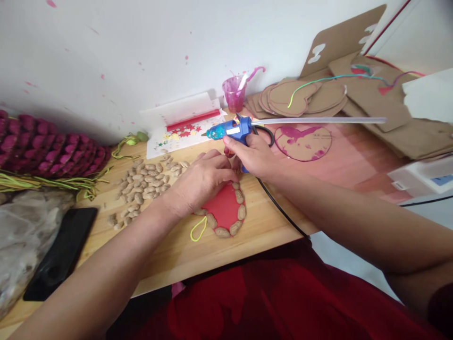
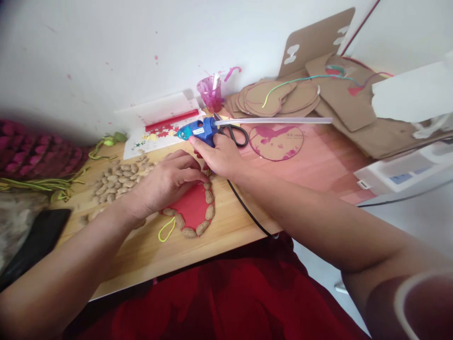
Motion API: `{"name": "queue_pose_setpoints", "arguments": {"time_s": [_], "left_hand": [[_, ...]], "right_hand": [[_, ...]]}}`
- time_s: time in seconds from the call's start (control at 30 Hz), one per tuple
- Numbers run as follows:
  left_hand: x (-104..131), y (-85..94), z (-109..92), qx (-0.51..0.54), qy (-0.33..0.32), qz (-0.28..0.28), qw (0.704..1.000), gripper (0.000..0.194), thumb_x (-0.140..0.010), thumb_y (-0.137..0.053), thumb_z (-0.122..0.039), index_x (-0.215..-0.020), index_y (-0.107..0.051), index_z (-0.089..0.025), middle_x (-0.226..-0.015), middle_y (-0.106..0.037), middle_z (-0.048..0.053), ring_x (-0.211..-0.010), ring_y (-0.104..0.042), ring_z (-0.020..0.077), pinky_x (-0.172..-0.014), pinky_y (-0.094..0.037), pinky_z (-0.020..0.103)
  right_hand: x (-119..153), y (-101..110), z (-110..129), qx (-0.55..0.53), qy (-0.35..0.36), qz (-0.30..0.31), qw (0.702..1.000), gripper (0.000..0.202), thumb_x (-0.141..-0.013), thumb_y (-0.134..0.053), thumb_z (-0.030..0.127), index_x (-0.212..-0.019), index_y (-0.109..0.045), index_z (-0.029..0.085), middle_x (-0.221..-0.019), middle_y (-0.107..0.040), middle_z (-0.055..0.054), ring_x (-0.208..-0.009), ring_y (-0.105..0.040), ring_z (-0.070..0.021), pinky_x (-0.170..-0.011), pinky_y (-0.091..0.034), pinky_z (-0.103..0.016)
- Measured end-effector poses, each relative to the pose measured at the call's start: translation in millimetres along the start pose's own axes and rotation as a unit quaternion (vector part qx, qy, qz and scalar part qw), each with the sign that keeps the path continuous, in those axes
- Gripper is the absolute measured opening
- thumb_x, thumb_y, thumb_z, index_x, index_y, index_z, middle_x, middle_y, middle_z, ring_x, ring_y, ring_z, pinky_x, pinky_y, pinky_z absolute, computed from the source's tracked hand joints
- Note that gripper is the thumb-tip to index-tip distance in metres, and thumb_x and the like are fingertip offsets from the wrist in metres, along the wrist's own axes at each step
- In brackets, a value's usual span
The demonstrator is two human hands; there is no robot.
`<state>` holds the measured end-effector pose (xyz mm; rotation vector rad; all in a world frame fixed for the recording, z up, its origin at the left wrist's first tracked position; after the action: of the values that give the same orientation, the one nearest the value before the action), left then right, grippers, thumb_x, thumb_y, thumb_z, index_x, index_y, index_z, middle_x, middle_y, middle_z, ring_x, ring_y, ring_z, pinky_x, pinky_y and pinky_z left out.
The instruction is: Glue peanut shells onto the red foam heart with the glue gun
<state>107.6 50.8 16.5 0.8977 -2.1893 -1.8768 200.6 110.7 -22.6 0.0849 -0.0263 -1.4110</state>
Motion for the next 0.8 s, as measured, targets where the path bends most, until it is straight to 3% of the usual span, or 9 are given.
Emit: {"name": "queue_pose_setpoints", "arguments": {"time_s": [0.2,0.37,0.6,0.8], "left_hand": [[0.9,2.9,-4.1,-0.007,0.006,-0.002,1.000,0.022,-0.102,-0.054,-0.019,-0.100,-0.076,-0.024,-0.097,-0.070,0.006,-0.098,-0.059,0.0212,-0.087,-0.050,0.036],[11.6,33.3,-5.2,-0.030,0.035,-0.050,0.998,0.022,-0.102,-0.054,-0.018,-0.109,-0.074,-0.024,-0.098,-0.071,0.005,-0.095,-0.061,0.0198,-0.086,-0.051,0.037],[73.1,81.1,0.6,-0.080,0.147,-0.143,0.975,0.011,-0.098,-0.063,-0.024,-0.096,-0.073,-0.022,-0.091,-0.072,0.004,-0.086,-0.064,0.0199,-0.079,-0.054,0.041],[132.7,80.5,-7.6,-0.070,0.261,-0.152,0.951,0.016,-0.097,-0.057,-0.024,-0.100,-0.072,-0.027,-0.092,-0.071,0.000,-0.088,-0.064,0.0202,-0.084,-0.053,0.044]], "right_hand": [[-1.7,0.2,-1.3,0.007,0.010,-0.002,1.000,0.037,-0.096,-0.062,0.050,-0.074,-0.064,0.021,-0.073,-0.069,-0.002,-0.050,-0.062,-0.0124,-0.044,-0.050,-0.025],[-0.7,2.8,2.8,0.005,-0.002,-0.023,1.000,0.034,-0.095,-0.066,0.045,-0.073,-0.065,0.019,-0.074,-0.070,-0.004,-0.057,-0.064,-0.0126,-0.047,-0.051,-0.023],[0.3,3.4,0.6,-0.009,-0.023,-0.019,0.999,0.033,-0.094,-0.067,0.048,-0.079,-0.064,0.018,-0.078,-0.070,-0.002,-0.046,-0.058,-0.0072,-0.037,-0.042,-0.019],[-3.2,2.5,-1.6,-0.013,0.016,-0.006,1.000,0.047,-0.088,-0.068,0.064,-0.078,-0.065,0.018,-0.077,-0.067,-0.002,-0.045,-0.058,-0.0077,-0.038,-0.043,-0.020]]}}
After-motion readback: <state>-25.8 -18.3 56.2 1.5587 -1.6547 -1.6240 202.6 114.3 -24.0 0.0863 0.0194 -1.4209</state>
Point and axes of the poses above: each hand's wrist, its own x-axis away from the middle knuckle, its own y-axis out of the back of the hand, z = x × y, the point moved 9 cm from there along -x, towards the middle knuckle
